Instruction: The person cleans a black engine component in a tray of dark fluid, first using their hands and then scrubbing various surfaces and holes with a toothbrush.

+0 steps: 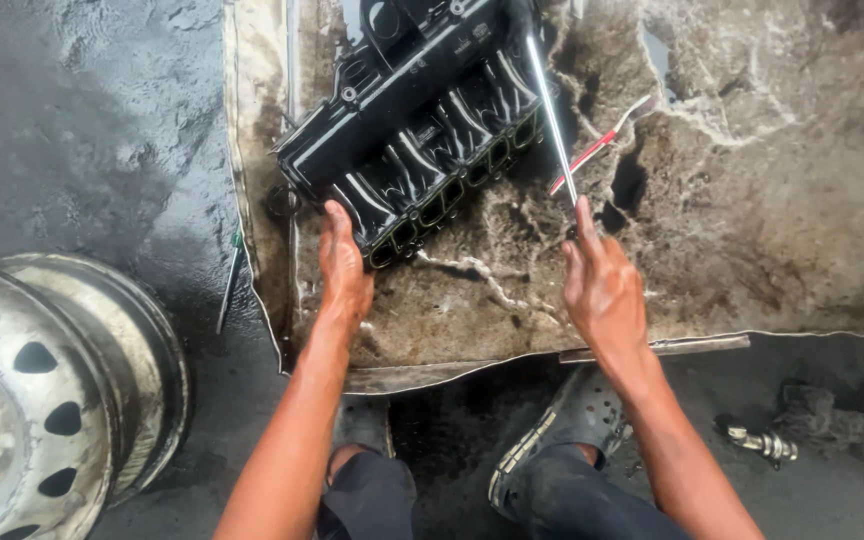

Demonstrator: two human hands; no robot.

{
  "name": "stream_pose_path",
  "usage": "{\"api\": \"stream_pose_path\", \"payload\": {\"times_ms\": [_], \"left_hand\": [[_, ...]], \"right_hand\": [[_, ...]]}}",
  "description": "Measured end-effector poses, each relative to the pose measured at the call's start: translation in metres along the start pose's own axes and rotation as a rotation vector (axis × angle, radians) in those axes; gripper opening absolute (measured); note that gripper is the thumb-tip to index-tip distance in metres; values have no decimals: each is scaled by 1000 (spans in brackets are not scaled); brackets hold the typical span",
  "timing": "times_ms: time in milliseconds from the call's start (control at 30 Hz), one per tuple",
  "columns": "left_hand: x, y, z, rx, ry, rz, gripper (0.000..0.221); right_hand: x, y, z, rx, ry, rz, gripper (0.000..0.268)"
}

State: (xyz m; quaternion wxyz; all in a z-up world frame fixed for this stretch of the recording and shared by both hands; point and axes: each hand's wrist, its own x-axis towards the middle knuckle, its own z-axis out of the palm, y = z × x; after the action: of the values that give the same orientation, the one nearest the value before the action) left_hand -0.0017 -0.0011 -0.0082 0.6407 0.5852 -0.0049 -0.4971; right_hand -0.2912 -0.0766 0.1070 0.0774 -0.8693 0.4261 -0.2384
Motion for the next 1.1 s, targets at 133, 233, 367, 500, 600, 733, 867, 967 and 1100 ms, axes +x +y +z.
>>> {"api": "stream_pose_path", "payload": {"times_ms": [133,233,367,500,600,733,867,967,1100], "left_hand": [[-8,11,3,73,63,-75,99],[-10,13,4,53,41,-45,99],[-9,9,2,62,37,-49,98],[-8,10,3,46,12,-32,101],[-11,13,5,127,56,-88,104],[-10,11,4,134,61,-81,107],[-6,9,4,113,63,-84,106],[-7,9,3,132,60,-88,104],[-7,9,3,112,46,-72,103]], "right_hand": [[-11,-12,-2,36,-152,118,58],[-28,-24,-2,22,-202,113,60],[-20,-18,-9,-22,-213,121,59],[2,-16,-10,0,-74,43,60],[-5,-27,-11,23,-123,59,61],[-30,-35,-14,-27,-170,81,63],[-30,-23,-15,-69,-209,119,61],[-23,-16,-14,-31,-165,92,60],[-25,-21,-8,25,-214,146,54]]}}
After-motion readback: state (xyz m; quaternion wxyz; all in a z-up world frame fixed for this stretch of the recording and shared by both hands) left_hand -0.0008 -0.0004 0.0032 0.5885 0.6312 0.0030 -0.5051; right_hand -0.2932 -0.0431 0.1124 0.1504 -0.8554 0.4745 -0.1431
